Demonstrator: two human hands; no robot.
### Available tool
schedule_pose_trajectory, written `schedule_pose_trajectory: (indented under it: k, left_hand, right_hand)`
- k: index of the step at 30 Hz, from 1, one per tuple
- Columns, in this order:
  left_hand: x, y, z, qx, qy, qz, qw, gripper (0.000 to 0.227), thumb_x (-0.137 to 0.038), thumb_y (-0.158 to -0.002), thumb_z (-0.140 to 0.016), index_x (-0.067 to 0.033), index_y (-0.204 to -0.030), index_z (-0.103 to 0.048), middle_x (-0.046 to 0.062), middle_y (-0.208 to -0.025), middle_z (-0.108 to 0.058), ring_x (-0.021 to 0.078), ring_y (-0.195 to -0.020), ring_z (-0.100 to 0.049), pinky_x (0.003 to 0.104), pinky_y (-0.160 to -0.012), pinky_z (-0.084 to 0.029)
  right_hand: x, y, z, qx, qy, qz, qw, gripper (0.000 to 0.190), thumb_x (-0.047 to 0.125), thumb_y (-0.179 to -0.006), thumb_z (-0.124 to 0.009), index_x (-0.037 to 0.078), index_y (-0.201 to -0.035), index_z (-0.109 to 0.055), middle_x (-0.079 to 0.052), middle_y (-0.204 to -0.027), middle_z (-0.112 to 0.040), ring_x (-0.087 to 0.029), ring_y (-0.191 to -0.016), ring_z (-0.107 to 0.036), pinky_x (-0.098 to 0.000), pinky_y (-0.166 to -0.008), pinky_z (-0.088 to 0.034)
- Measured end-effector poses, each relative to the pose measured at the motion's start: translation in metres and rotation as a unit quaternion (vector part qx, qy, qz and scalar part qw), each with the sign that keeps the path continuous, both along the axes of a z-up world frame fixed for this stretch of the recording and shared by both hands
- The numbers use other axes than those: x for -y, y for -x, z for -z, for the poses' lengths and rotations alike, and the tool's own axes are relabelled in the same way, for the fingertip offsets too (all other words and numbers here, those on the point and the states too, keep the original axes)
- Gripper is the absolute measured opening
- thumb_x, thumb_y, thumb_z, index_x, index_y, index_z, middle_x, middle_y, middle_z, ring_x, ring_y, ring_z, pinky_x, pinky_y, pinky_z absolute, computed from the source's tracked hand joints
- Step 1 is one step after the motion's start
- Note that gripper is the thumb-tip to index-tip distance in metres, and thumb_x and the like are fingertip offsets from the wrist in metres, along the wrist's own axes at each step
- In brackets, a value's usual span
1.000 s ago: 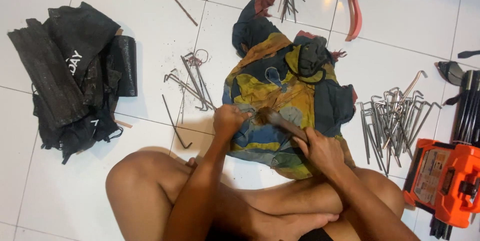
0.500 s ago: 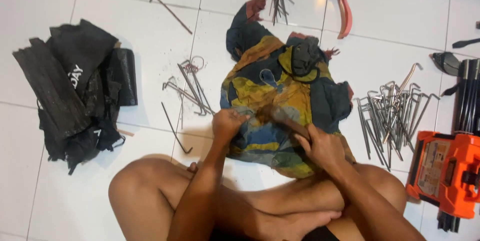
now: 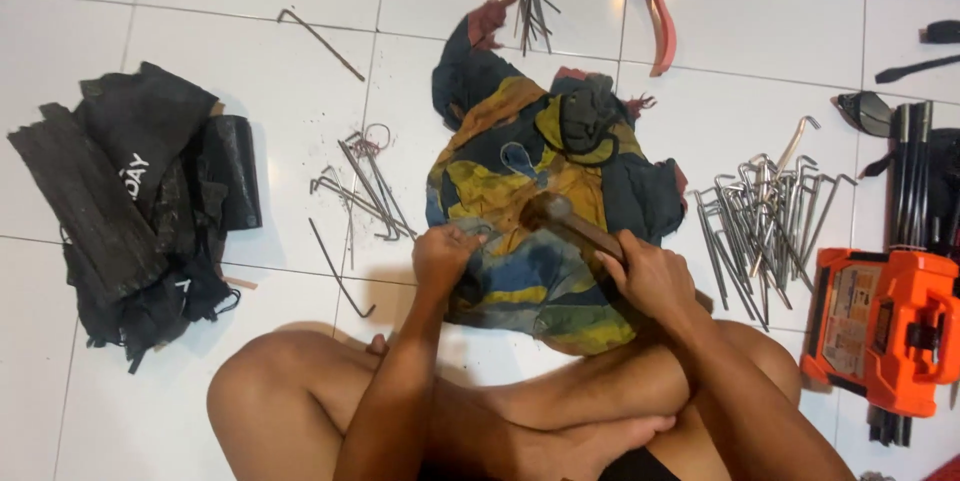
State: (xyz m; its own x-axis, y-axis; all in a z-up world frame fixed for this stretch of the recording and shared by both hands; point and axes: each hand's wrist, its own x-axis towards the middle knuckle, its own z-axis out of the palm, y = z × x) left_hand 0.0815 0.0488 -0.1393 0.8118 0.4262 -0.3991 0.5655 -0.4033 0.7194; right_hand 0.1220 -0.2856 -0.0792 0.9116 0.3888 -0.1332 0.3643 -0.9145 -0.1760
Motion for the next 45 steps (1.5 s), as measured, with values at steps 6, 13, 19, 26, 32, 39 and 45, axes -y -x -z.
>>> schedule_pose_trajectory:
  k: [6,13,19,26,32,39,45]
  left_hand:
    - [0.007,0.007,0.001,0.052,-0.047,0.015,0.997,0.034,-0.034,-0.069,-0.093,-0.0082,-0.069,-0.07,0.01,-0.055,-0.068,0.0348,-0.06,-0.073,0.041,-0.057,-0.056]
    - [0.033,0.022,-0.05,0.112,-0.168,0.072,0.977,0.041,-0.024,-0.07,-0.09,-0.0091,-0.103,-0.072,0.012,-0.07,-0.069,0.0392,-0.073,-0.072,0.054,-0.068,-0.06]
    - [0.04,0.029,-0.063,0.051,-0.171,0.147,0.973,0.015,-0.022,-0.092,-0.074,-0.0151,-0.103,-0.067,0.004,-0.099,-0.061,0.0342,-0.085,-0.073,0.045,-0.068,-0.061]
    - [0.042,0.04,-0.047,0.094,-0.225,0.24,0.94,0.018,-0.031,-0.101,-0.063,-0.0152,-0.099,-0.072,0.002,-0.097,-0.063,0.0243,-0.097,-0.068,0.037,-0.073,-0.059]
    - [0.045,0.031,-0.053,0.029,-0.156,0.17,0.973,0.02,-0.029,-0.094,-0.072,-0.0136,-0.106,-0.066,0.005,-0.102,-0.059,0.0312,-0.096,-0.069,0.044,-0.074,-0.061]
    - [0.045,0.023,-0.048,0.003,-0.129,0.134,0.983,0.027,-0.032,-0.09,-0.077,-0.0156,-0.101,-0.059,0.002,-0.101,-0.055,0.0325,-0.096,-0.069,0.047,-0.075,-0.061]
    - [0.043,0.018,-0.048,0.008,-0.124,0.122,0.985,0.034,-0.027,-0.082,-0.085,-0.0136,-0.094,-0.057,0.003,-0.095,-0.054,0.0365,-0.089,-0.071,0.048,-0.07,-0.061]
  right_hand:
    - [0.009,0.004,0.0,-0.013,-0.018,0.035,0.999,0.035,0.048,-0.097,-0.061,0.014,-0.103,-0.061,-0.017,-0.074,-0.069,-0.044,-0.07,-0.073,-0.0566,-0.064,-0.059]
    - [-0.001,-0.002,-0.027,-0.062,-0.024,0.086,0.994,0.04,0.05,-0.096,-0.061,0.011,-0.105,-0.062,-0.02,-0.082,-0.072,-0.05,-0.077,-0.072,-0.0619,-0.071,-0.058]
    - [0.001,-0.01,-0.04,-0.064,-0.053,0.112,0.99,0.038,0.046,-0.1,-0.062,0.01,-0.111,-0.065,-0.02,-0.079,-0.073,-0.046,-0.08,-0.074,-0.0582,-0.071,-0.059]
    - [-0.003,-0.006,-0.044,-0.08,-0.071,0.106,0.989,0.041,0.053,-0.097,-0.063,0.015,-0.112,-0.069,-0.016,-0.077,-0.074,-0.042,-0.079,-0.075,-0.0554,-0.071,-0.059]
    - [0.002,-0.004,-0.032,-0.074,-0.071,0.063,0.993,0.039,0.05,-0.095,-0.065,0.015,-0.113,-0.068,-0.017,-0.077,-0.075,-0.042,-0.074,-0.075,-0.0551,-0.069,-0.06]
    - [-0.012,0.003,-0.026,-0.028,0.006,0.015,0.999,0.034,0.046,-0.095,-0.065,0.013,-0.105,-0.067,-0.017,-0.075,-0.073,-0.041,-0.068,-0.074,-0.0536,-0.064,-0.06]
    - [-0.01,0.015,-0.006,0.01,-0.013,-0.04,0.999,0.035,0.048,-0.093,-0.065,0.017,-0.108,-0.064,-0.013,-0.084,-0.075,-0.04,-0.064,-0.073,-0.0521,-0.06,-0.06]
